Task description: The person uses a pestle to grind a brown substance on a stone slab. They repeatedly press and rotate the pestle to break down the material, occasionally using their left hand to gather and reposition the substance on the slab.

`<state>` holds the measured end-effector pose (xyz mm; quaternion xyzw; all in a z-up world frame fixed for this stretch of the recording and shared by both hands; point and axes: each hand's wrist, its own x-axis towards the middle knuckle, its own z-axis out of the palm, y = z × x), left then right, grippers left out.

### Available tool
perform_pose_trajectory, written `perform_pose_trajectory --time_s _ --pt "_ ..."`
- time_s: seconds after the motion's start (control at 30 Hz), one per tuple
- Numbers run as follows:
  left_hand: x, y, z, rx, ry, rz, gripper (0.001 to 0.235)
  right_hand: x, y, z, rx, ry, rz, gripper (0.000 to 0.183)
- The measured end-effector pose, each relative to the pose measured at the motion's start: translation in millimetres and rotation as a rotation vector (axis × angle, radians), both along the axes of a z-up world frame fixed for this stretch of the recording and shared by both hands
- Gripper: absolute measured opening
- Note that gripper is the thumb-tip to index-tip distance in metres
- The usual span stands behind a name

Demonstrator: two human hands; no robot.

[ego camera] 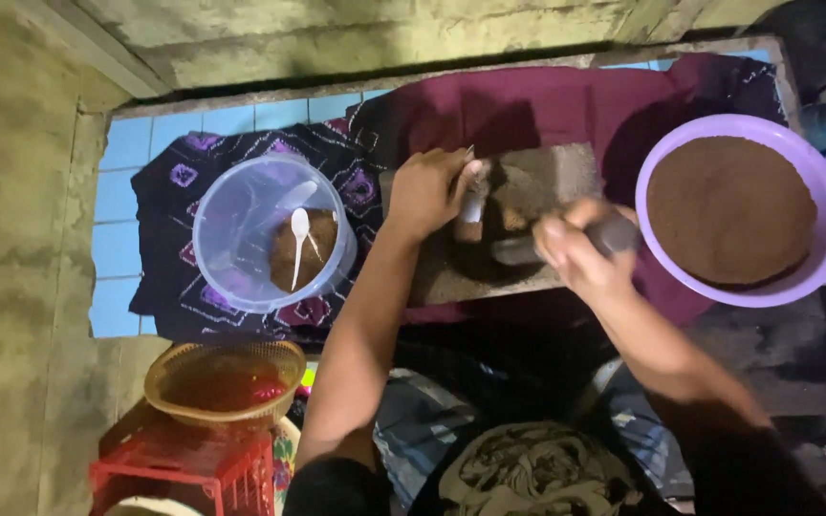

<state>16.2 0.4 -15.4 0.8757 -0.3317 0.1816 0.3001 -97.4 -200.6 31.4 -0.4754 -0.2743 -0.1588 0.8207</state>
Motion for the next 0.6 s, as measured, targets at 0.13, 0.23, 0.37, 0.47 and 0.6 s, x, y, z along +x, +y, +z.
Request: perform_pose_trajectory --time_s 0.13,0.23,0.37,0.47,0.6 --pt "-8 -1 5 -0.003 0.014 0.029 0.022 -25 -7 -5 -0.060 -0.046 -0.056 0.032" --pt "-8 -3 15 0.006 -0.095 -0.008 0.021 -16 9 -7 -0.114 -0.079 -0.107 0.032" --pt "-12 -1 10 0.112 -0.306 -0.040 0.016 -13 5 -13 -0.046 -0.103 -0.221 0.026" --pt "-9 -1 5 0.157 -0.368 -0.029 0.014 -23 -12 12 -0.102 -0.153 -0.272 0.029" --pt "-8 2 4 0.157 -0.375 0.001 0.011 2 -34 -6 -0.254 -0.169 -0.303 0.032"
